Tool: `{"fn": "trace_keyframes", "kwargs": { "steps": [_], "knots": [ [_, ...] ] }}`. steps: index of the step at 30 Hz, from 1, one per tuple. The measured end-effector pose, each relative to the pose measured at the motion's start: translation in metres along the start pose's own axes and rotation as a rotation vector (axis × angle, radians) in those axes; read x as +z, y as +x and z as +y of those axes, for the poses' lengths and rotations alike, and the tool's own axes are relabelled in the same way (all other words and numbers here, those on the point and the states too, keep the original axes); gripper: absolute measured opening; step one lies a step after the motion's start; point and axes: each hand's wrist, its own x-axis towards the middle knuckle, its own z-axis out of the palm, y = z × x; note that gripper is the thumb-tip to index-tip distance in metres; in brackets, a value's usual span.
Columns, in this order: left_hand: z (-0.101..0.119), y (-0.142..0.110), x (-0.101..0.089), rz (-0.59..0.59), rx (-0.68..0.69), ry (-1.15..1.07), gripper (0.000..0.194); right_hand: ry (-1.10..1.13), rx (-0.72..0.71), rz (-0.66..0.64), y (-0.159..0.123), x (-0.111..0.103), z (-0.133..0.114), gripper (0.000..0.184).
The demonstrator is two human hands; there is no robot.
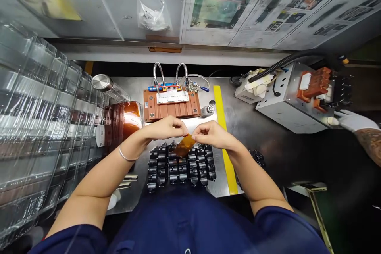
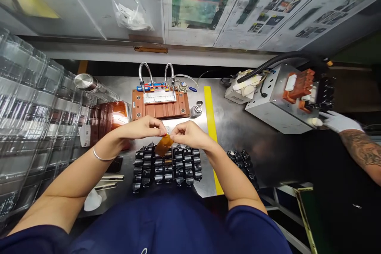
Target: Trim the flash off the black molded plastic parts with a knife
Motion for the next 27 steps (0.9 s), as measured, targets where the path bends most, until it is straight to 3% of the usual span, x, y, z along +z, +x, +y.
{"fn": "trace_keyframes", "kwargs": {
  "steps": [17,23,27],
  "knots": [
    [0.022,-0.040,0.036,0.253,0.075,0.633,0.019,-0.035,-0.051,-0.014,-0.021,0.022,-0.014,0.007],
    [0.032,-0.048,0.057,0.304,-0.009,0.951,0.019,-0.088,-0.058,0.000,-0.023,0.030,-0.015,0.006],
    [0.023,-0.052,0.051,0.402,-0.091,1.095,0.023,-0.045,-0.025,-0.003,-0.029,0.024,-0.017,0.006]
  ]
}}
